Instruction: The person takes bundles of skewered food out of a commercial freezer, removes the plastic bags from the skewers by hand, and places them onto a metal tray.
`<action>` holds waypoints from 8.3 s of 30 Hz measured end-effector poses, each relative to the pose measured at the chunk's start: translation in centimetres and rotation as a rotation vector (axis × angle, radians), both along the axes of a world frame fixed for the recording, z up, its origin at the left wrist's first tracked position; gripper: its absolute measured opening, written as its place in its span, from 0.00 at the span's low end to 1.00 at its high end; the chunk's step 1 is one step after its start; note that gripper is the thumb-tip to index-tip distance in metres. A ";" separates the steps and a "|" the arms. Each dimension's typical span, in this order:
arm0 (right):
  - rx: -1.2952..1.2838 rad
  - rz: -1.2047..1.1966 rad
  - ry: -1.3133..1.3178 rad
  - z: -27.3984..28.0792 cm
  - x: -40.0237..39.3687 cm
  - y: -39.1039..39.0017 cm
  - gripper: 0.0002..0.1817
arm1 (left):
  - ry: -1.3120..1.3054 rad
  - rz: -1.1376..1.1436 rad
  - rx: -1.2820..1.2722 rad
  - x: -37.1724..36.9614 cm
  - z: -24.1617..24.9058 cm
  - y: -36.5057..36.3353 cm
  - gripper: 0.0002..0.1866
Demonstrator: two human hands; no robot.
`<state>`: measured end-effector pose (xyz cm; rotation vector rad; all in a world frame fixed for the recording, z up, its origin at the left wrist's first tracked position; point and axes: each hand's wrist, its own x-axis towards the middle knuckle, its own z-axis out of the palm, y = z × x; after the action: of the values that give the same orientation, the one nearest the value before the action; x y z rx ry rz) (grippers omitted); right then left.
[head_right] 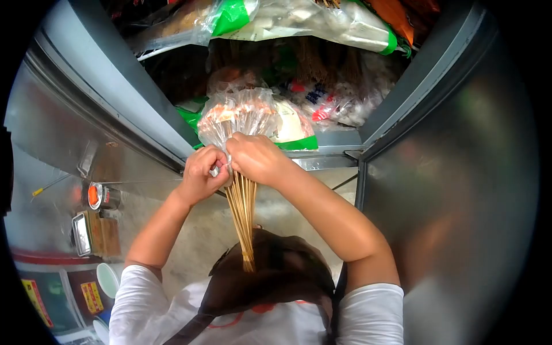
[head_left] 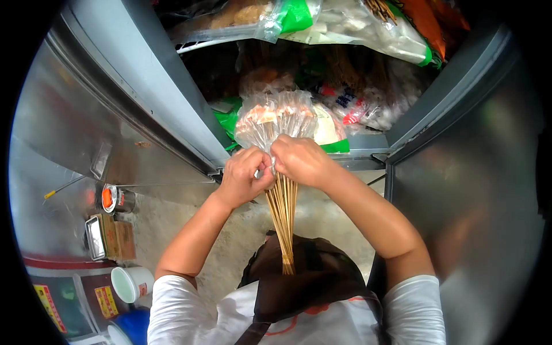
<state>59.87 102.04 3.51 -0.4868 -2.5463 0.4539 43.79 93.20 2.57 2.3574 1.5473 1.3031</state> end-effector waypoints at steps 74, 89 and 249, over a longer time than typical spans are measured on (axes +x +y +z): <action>-0.467 -0.183 0.235 -0.1 0.4 -2.0 0.06 | -0.341 -0.042 -0.136 0.1 -1.3 -1.1 0.11; -0.541 -0.217 0.354 -2.2 -0.4 -2.4 0.07 | -1.074 -0.223 -0.619 0.4 -1.2 -1.9 0.14; -0.420 -0.258 0.379 -3.9 5.0 -6.0 0.11 | -0.913 0.340 -0.459 8.1 -0.5 -5.6 0.10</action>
<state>64.83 96.01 -0.44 -0.7850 -1.9929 0.8952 51.86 87.58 2.10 1.0062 1.6594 1.5281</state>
